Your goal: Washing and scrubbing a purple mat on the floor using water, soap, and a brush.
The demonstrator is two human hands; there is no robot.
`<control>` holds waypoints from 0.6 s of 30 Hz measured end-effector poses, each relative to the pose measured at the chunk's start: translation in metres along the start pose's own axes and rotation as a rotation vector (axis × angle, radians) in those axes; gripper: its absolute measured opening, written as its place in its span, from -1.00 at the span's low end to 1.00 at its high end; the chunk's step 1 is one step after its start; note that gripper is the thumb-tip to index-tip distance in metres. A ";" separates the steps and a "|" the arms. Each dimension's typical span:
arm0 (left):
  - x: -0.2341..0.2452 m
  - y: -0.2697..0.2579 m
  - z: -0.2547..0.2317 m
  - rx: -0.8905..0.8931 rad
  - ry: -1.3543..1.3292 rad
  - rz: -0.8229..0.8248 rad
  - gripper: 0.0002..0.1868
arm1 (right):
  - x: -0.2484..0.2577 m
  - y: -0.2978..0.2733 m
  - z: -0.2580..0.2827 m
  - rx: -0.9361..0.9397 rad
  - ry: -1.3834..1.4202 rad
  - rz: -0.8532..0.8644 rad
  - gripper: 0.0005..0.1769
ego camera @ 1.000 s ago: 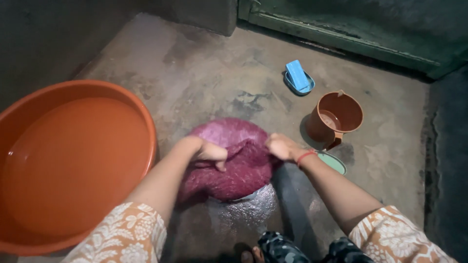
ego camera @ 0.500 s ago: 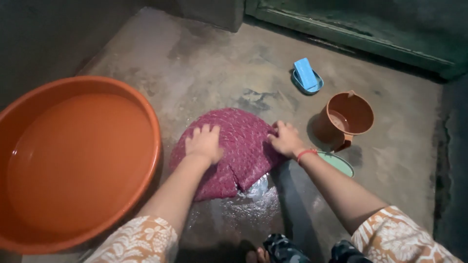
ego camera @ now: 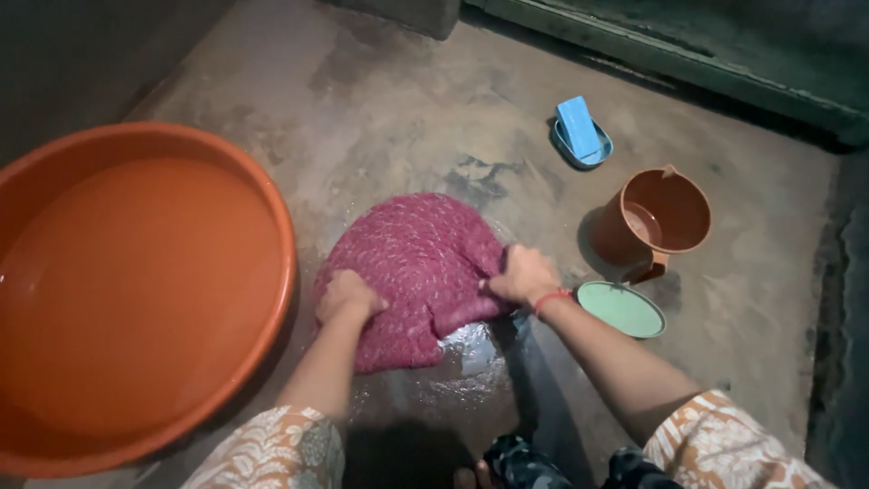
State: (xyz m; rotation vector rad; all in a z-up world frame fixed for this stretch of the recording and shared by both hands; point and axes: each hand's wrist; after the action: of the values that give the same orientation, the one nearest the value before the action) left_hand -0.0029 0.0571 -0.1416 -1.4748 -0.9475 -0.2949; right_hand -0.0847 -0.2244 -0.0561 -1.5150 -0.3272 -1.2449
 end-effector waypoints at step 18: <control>0.020 -0.109 -0.101 -1.084 -1.235 0.360 -0.42 | 0.072 -0.018 0.006 0.432 2.082 0.688 -0.45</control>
State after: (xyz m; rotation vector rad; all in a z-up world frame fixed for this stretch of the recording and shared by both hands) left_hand -0.0305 -0.0435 -0.0338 -2.9076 -1.5270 0.5630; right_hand -0.0656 -0.2410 0.0141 0.4998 1.1119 -1.3619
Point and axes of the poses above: each hand's wrist, its own y-axis towards the middle knuckle, its own x-axis out of the back of the hand, z = x × y, and after that the axes turned 1 degree about x, right-handed
